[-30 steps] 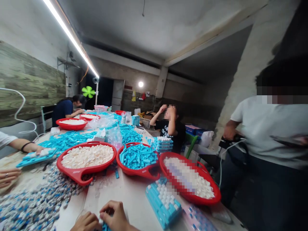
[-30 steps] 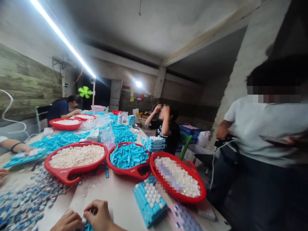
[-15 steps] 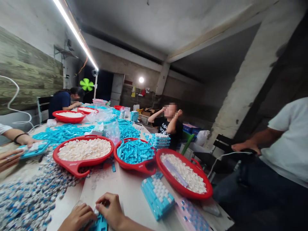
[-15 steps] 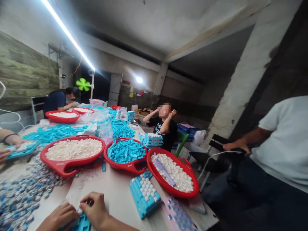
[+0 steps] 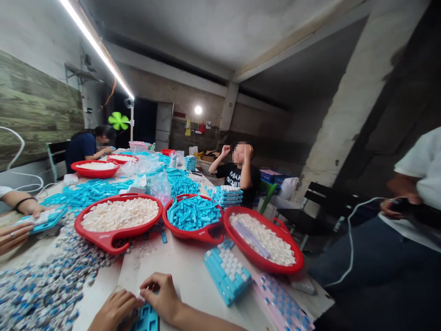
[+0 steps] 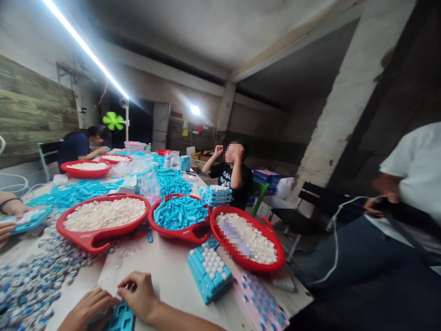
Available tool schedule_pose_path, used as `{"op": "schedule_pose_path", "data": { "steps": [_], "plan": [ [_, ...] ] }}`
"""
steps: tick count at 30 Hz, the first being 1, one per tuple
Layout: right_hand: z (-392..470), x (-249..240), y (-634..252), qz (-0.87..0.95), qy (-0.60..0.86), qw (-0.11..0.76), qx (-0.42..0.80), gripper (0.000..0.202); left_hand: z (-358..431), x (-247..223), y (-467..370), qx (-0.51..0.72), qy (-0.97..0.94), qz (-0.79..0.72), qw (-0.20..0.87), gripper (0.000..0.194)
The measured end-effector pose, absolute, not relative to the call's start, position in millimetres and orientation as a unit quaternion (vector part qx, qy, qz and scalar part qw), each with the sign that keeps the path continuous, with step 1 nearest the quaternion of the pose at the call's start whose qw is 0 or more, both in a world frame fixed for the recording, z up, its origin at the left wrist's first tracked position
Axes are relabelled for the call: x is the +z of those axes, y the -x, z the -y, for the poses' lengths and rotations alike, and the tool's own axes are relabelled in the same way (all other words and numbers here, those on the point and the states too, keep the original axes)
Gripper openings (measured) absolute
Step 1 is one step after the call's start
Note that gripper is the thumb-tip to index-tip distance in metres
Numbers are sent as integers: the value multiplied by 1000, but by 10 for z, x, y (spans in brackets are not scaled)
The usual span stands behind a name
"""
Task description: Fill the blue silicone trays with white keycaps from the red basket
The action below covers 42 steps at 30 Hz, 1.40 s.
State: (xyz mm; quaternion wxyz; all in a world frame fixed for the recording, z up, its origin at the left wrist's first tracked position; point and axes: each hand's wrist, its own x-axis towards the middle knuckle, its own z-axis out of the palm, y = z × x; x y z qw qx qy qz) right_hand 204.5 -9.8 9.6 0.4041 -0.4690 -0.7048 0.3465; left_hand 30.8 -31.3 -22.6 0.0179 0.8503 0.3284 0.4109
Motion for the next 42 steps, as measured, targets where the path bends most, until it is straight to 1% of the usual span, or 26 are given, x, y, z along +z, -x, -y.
{"op": "schedule_pose_path", "data": {
  "steps": [3, 7, 10, 13, 15, 18, 22, 26, 29, 32, 36, 42],
  "plan": [
    [47, 80, -2047, 714, 456, 410, 338, 11, 343, -118, -289, 382, -852, -356, 26, 22],
    [18, 141, -2033, 740, 411, 420, 328, 10, 464, 180, -312, 326, -846, -414, 77, 20],
    [9, 235, -2020, 755, 380, 428, 320, 11, 495, 347, -302, 307, -839, -437, 105, 20],
    [12, 337, -2039, 748, 354, 494, 266, 13, 493, 417, -254, 314, -833, -439, 126, 21],
    [27, 395, -2073, 739, 344, 534, 226, 13, 496, 436, -223, 316, -830, -440, 133, 27],
    [51, 447, -2128, 744, 330, 548, 194, 11, 494, 448, -187, 311, -828, -439, 155, 34],
    [52, 465, -2156, 755, 323, 541, 181, 7, 482, 455, -164, 305, -814, -450, 203, 32],
    [59, 454, -2154, 774, 320, 516, 183, 7, 492, 445, -177, 307, -802, -467, 213, 28],
    [70, 423, -2147, 811, 290, 477, 177, 7, 501, 420, -182, 310, -794, -480, 207, 27],
    [68, 366, -2139, 857, 242, 429, 152, 7, 505, 417, -160, 316, -796, -475, 200, 31],
    [34, 294, -2149, 893, 198, 385, 122, 10, 504, 467, -134, 352, -780, -468, 220, 31],
    [1, 275, -2144, 903, 164, 380, 118, 12, 488, 457, -164, 360, -778, -466, 221, 28]
  ]
}}
